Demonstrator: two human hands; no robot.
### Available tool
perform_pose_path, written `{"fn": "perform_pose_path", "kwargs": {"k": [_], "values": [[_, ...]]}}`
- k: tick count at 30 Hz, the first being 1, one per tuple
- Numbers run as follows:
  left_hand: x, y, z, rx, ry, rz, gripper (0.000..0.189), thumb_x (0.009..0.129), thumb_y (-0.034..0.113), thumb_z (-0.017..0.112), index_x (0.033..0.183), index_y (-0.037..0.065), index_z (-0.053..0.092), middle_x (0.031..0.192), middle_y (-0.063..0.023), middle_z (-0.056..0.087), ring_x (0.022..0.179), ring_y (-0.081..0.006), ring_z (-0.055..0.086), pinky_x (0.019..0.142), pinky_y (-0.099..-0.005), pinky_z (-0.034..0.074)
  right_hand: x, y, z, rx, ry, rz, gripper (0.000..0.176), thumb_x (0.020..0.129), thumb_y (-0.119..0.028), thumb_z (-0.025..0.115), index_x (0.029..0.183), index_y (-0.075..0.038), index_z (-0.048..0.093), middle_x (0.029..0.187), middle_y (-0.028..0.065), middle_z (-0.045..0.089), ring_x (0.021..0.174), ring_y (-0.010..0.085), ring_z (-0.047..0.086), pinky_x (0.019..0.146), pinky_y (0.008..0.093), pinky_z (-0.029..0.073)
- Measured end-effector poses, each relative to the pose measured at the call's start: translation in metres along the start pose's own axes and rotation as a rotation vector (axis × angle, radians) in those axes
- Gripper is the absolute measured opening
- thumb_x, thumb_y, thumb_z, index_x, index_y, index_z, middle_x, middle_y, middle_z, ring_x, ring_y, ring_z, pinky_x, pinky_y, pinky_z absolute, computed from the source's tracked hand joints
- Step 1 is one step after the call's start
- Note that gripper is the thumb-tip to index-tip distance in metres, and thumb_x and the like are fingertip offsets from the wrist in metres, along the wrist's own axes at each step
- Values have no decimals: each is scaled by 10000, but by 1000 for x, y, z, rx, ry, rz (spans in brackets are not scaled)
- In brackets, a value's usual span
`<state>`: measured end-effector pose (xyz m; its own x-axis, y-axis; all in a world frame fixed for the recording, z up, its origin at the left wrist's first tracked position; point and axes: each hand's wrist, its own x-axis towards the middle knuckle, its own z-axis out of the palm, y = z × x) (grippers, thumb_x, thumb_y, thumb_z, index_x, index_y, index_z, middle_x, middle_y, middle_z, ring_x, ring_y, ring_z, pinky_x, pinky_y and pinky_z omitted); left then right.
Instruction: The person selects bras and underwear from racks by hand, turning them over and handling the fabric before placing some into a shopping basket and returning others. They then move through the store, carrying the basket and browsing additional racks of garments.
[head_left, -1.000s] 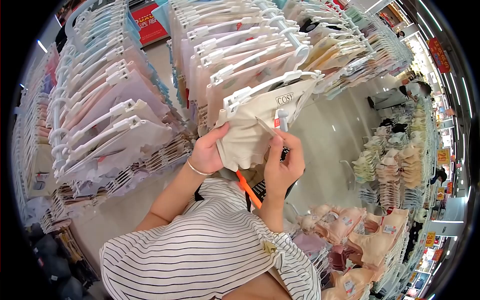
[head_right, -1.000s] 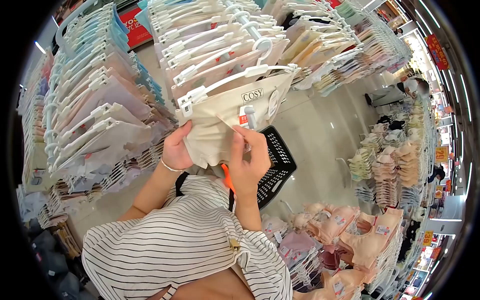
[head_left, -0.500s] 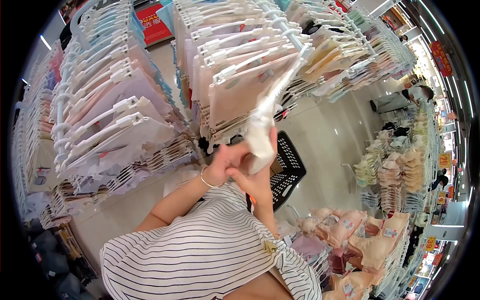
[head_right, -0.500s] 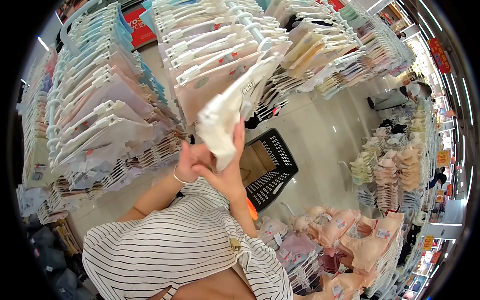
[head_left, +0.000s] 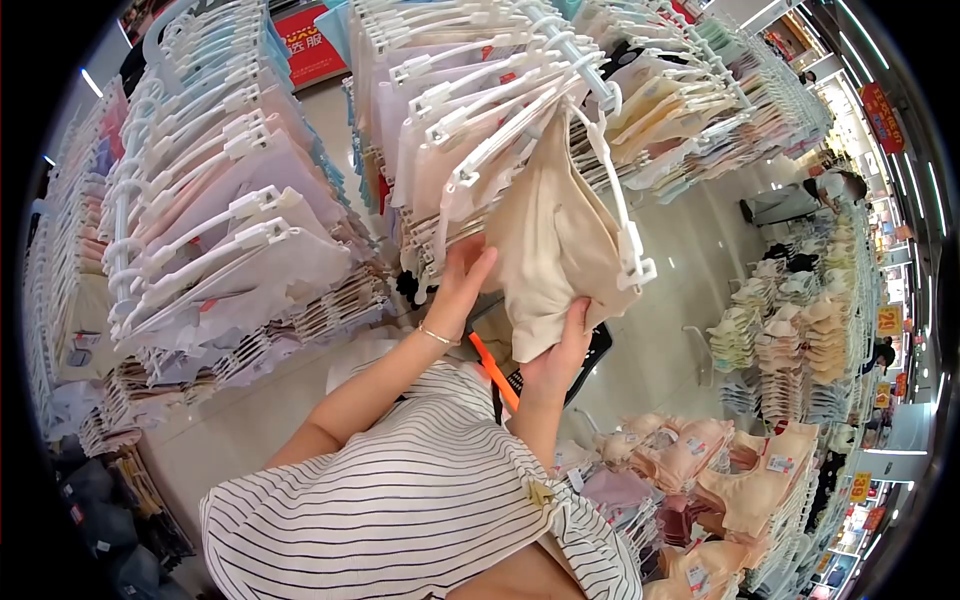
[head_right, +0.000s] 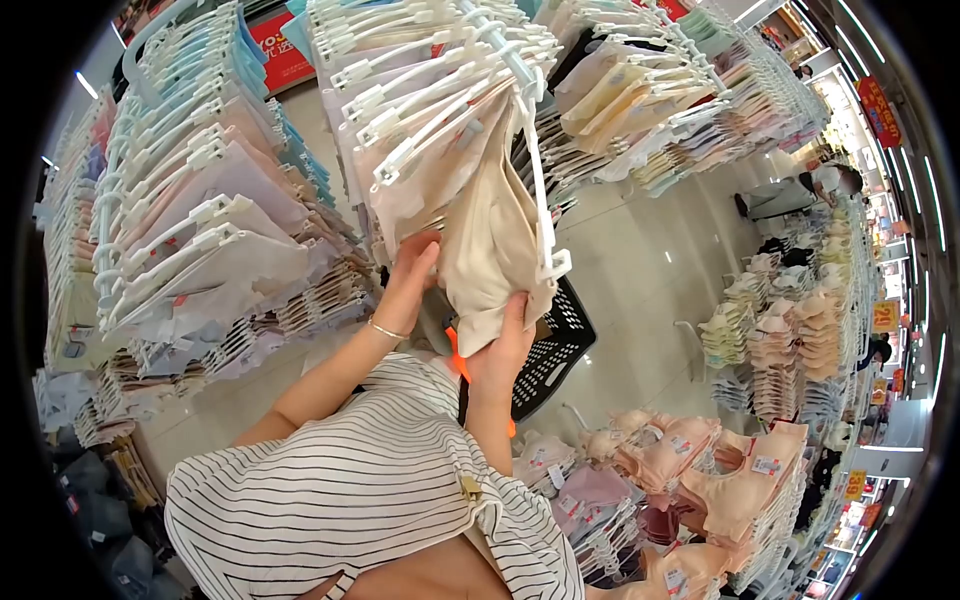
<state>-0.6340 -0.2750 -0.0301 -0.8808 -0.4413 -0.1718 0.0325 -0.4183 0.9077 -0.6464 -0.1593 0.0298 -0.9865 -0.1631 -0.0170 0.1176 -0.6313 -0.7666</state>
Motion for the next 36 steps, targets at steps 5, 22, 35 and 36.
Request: {"fn": "perform_pose_path", "kwargs": {"k": [5, 22, 35, 36], "values": [[-1, -16, 6, -470, -317, -349, 537, 925, 375, 496, 1347, 96, 315, 1308, -67, 438, 1194, -164, 439, 959, -350, 412, 4, 3, -8, 182, -14, 123, 439, 970, -239, 387, 1344, -21, 316, 1341, 146, 421, 1210, 293, 451, 1000, 430, 388], [-1, 15, -16, 210, 121, 271, 324, 872, 297, 615, 730, 28, 503, 636, 50, 419, 588, -54, 364, 546, -198, 337, -9, -7, -19, -156, 160, -125, 421, 935, -174, 488, 1284, 38, 385, 1224, 146, 502, 1091, 244, 529, 896, 368, 445], [17, 36, -28, 803, 234, 880, 178, 703, 39, 666, 825, 8, 539, 952, -112, 534, 900, -282, 475, 816, -349, 372, -19, 19, -34, -552, 81, -198, 391, 946, -173, 447, 1259, 59, 414, 1187, 110, 523, 1055, 174, 509, 899, 293, 391], [14, 38, -23, 753, 264, 899, 85, 715, 9, 613, 770, 5, 549, 1013, -139, 552, 917, -289, 485, 835, -344, 366, -17, 15, -30, -716, -62, -127, 321, 934, -133, 442, 1194, 56, 458, 1067, 92, 574, 930, 123, 520, 806, 244, 401]]}}
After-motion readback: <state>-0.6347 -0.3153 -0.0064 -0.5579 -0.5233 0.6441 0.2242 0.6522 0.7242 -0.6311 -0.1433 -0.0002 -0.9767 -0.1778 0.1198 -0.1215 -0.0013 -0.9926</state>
